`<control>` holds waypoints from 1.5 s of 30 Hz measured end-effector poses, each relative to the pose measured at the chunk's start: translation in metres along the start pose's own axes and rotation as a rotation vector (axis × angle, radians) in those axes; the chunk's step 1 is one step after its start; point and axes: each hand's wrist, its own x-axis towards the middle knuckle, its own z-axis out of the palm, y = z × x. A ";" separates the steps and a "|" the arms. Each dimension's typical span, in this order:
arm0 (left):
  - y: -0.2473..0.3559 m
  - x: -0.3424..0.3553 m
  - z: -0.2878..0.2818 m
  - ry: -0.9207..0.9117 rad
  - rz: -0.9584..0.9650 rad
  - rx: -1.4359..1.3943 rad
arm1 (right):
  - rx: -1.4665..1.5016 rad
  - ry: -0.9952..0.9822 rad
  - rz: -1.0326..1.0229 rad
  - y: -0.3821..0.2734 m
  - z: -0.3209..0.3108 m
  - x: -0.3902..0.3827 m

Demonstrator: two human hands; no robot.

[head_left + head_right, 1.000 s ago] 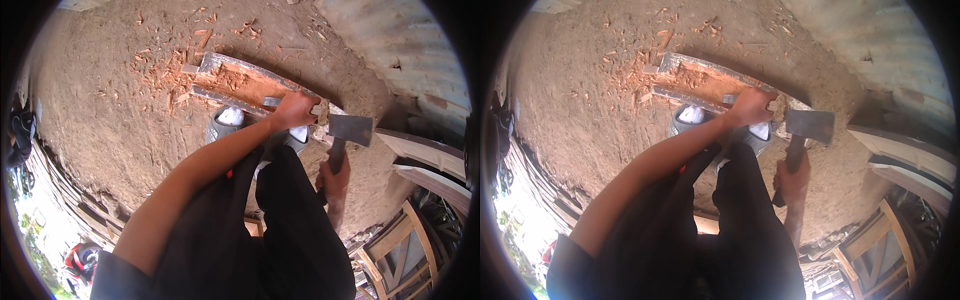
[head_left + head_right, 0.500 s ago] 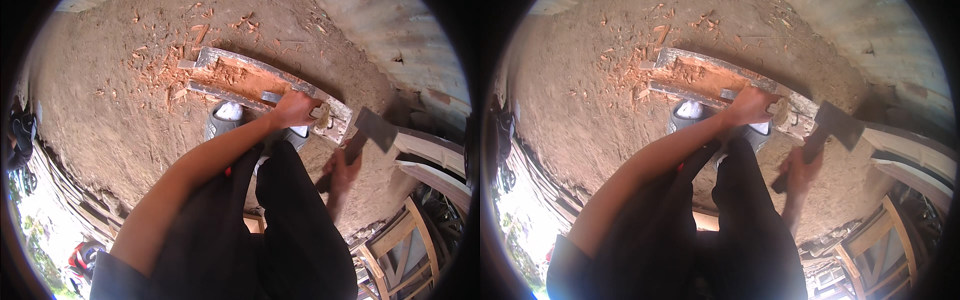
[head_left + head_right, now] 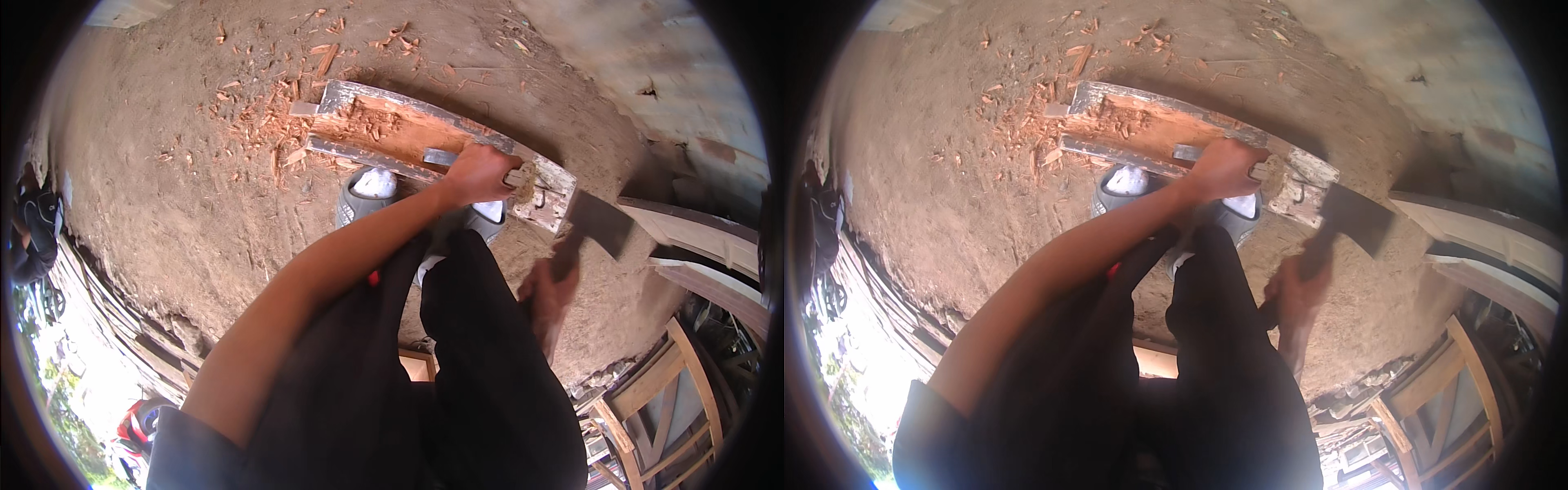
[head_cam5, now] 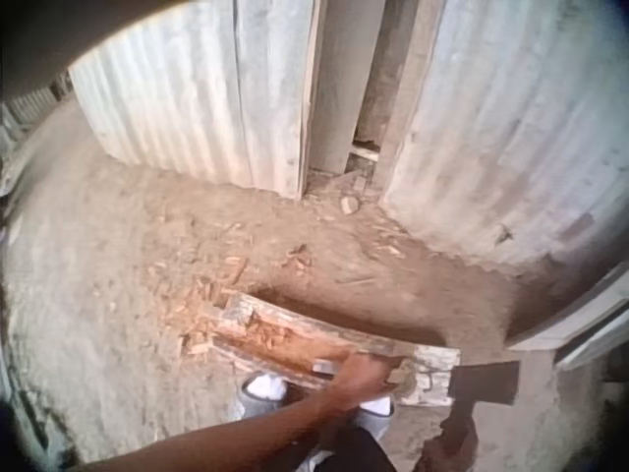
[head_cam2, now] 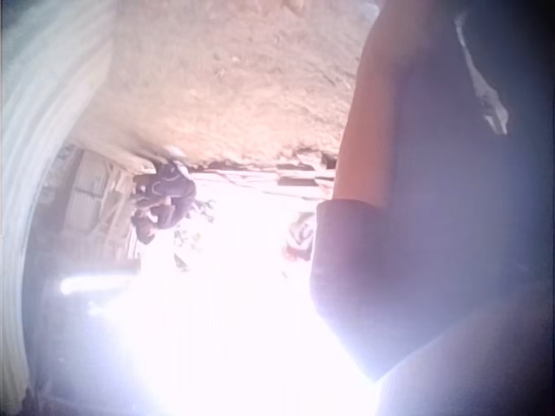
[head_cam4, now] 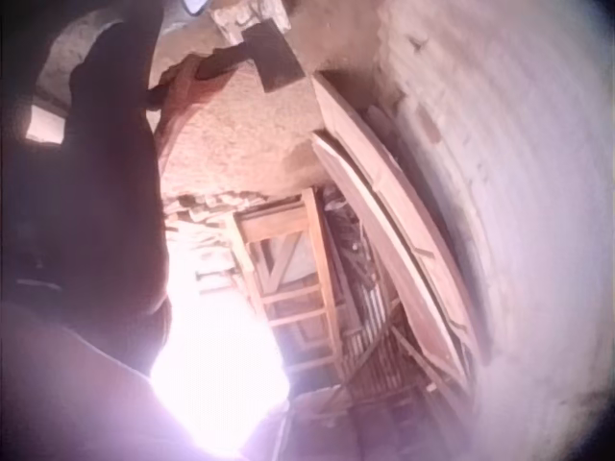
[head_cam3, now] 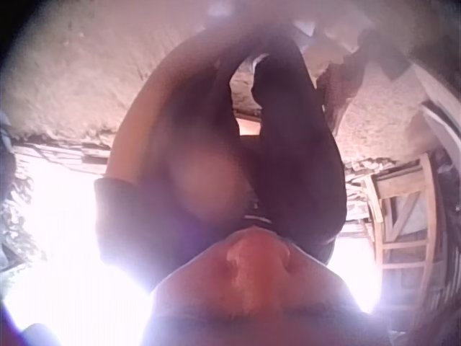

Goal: The person uses a small axe to repeatedly strike and chip away at a rectangular wooden block placed on the ground. Wood shavings accumulate around the block as the person continues to carve.

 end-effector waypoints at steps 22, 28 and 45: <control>-0.014 -0.017 -0.009 -0.103 0.088 0.068 | -0.064 -0.114 0.130 -0.015 -0.024 -0.001; 0.001 -0.013 0.001 -0.133 0.174 -0.023 | -0.043 -0.091 0.133 -0.023 -0.038 -0.004; 0.004 -0.008 -0.015 -0.250 0.046 -0.035 | -0.036 -0.131 0.116 -0.021 -0.033 -0.010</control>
